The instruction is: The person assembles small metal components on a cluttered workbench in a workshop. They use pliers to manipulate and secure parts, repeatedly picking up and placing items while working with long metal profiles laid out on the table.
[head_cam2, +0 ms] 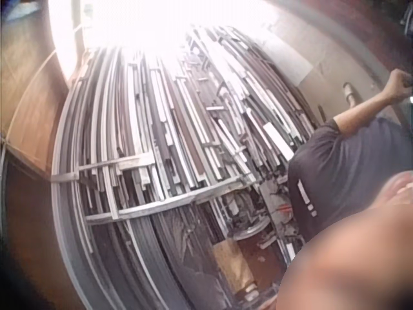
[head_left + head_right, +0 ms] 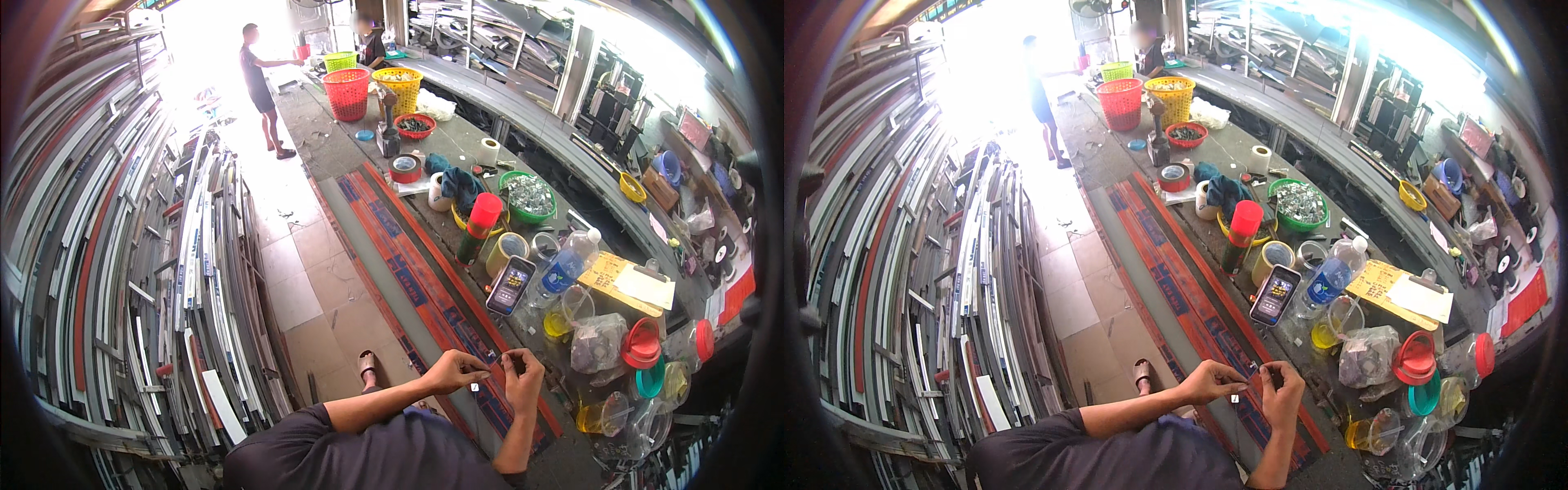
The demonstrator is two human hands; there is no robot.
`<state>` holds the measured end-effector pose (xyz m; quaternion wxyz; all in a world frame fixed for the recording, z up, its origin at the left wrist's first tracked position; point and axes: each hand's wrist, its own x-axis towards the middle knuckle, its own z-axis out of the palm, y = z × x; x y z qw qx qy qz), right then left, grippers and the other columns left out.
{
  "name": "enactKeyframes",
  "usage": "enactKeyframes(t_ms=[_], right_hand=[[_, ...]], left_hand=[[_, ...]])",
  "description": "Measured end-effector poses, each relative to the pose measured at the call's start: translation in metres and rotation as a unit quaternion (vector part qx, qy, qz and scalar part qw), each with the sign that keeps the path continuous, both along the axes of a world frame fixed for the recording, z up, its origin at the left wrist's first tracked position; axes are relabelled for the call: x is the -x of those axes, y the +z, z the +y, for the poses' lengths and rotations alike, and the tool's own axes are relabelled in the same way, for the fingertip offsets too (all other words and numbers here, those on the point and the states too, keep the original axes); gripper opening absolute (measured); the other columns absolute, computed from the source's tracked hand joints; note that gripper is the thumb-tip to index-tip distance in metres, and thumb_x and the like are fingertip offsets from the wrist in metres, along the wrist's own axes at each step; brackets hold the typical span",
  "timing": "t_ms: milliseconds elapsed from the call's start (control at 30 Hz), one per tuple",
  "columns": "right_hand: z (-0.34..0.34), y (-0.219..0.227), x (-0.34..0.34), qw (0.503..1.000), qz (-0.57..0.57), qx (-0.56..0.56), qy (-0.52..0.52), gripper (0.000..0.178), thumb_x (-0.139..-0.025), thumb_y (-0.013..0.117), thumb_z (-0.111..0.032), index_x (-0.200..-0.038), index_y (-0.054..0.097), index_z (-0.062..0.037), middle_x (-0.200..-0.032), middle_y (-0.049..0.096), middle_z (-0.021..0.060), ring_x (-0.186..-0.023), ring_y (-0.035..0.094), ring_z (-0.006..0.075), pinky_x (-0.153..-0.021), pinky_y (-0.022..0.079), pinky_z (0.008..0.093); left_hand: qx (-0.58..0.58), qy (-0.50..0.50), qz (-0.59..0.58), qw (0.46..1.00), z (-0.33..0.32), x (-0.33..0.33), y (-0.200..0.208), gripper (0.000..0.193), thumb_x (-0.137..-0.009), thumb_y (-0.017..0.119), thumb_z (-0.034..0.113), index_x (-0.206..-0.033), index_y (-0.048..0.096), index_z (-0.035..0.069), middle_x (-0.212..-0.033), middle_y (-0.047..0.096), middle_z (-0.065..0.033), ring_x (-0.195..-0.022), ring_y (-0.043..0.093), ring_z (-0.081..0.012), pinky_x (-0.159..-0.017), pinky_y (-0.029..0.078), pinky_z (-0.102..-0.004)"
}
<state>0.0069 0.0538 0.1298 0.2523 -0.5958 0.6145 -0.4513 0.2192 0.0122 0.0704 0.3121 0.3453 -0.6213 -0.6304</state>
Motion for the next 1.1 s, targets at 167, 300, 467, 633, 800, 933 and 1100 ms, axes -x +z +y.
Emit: enactKeyframes(t_ms=[167, 300, 467, 633, 800, 933, 1100], right_hand=[[0.001, -0.009, -0.005, 0.998, -0.001, -0.013, -0.055, 0.012, -0.103, 0.078, -0.009, -0.101, 0.076, 0.0032, -0.086, 0.076, 0.0108, -0.077, 0.072, 0.0191, -0.072, 0.056, 0.037], [0.003, -0.017, -0.005, 0.996, -0.015, -0.008, -0.092, 0.013, -0.103, 0.078, -0.009, -0.1, 0.077, 0.0034, -0.085, 0.077, 0.0109, -0.076, 0.072, 0.0183, -0.072, 0.056, 0.0363], [0.01, -0.027, 0.001, 0.996, -0.044, -0.011, -0.077, 0.015, -0.102, 0.08, -0.011, -0.099, 0.077, 0.0037, -0.083, 0.077, 0.0114, -0.074, 0.072, 0.0175, -0.072, 0.057, 0.0361], [0.021, -0.028, -0.003, 0.993, -0.028, -0.088, -0.068, 0.016, -0.099, 0.082, -0.01, -0.097, 0.077, 0.0044, -0.081, 0.078, 0.0124, -0.073, 0.073, 0.0164, -0.07, 0.057, 0.0362], [0.028, -0.017, -0.003, 0.995, -0.033, -0.091, -0.022, 0.013, -0.098, 0.081, -0.006, -0.096, 0.076, 0.0065, -0.078, 0.077, 0.0124, -0.072, 0.074, 0.0148, -0.067, 0.056, 0.0344], [0.026, -0.009, 0.005, 0.993, -0.047, -0.103, 0.022, 0.012, -0.099, 0.08, -0.004, -0.096, 0.076, 0.0064, -0.075, 0.076, 0.0097, -0.069, 0.072, 0.0122, -0.064, 0.054, 0.0319], [0.021, -0.01, 0.011, 0.983, -0.083, -0.159, 0.039, 0.012, -0.099, 0.079, -0.006, -0.095, 0.076, 0.0055, -0.076, 0.075, 0.007, -0.068, 0.069, 0.0104, -0.063, 0.053, 0.0312]], left_hand=[[-0.042, -0.022, 0.046, 0.998, -0.002, 0.005, 0.0, 0.028, -0.104, 0.085, 0.024, -0.119, 0.085, 0.0, -0.094, 0.084, -0.0081, -0.085, 0.077, -0.0117, -0.075, 0.061, -0.0313], [-0.024, -0.03, 0.027, 0.999, -0.006, 0.008, 0.001, 0.028, -0.104, 0.085, 0.024, -0.119, 0.086, 0.001, -0.094, 0.084, -0.0069, -0.087, 0.076, -0.01, -0.076, 0.06, -0.0302], [-0.03, -0.042, 0.057, 0.997, -0.012, 0.014, 0.004, 0.027, -0.105, 0.084, 0.024, -0.123, 0.086, 0.003, -0.104, 0.085, -0.0054, -0.09, 0.076, -0.0093, -0.079, 0.06, -0.0289], [-0.054, -0.011, 0.063, 0.996, -0.018, 0.02, 0.0, 0.028, -0.106, 0.083, 0.023, -0.127, 0.086, 0.005, -0.109, 0.085, -0.0046, -0.098, 0.075, -0.0095, -0.084, 0.06, -0.0287], [0.073, 0.026, -0.034, 0.996, -0.017, 0.024, -0.006, 0.022, -0.102, 0.082, 0.013, -0.122, 0.087, 0.007, -0.106, 0.084, -0.0114, -0.1, 0.082, -0.0239, -0.085, 0.064, -0.0393], [0.255, -0.003, -0.113, 0.96, -0.012, 0.019, -0.001, 0.019, -0.096, 0.083, 0.011, -0.114, 0.087, 0.006, -0.096, 0.079, -0.0138, -0.089, 0.079, -0.0325, -0.076, 0.06, -0.0442], [0.313, 0.001, -0.095, 0.945, -0.004, 0.017, 0.008, 0.016, -0.092, 0.084, 0.013, -0.106, 0.085, 0.004, -0.094, 0.078, -0.0136, -0.082, 0.076, -0.0343, -0.071, 0.058, -0.046]])
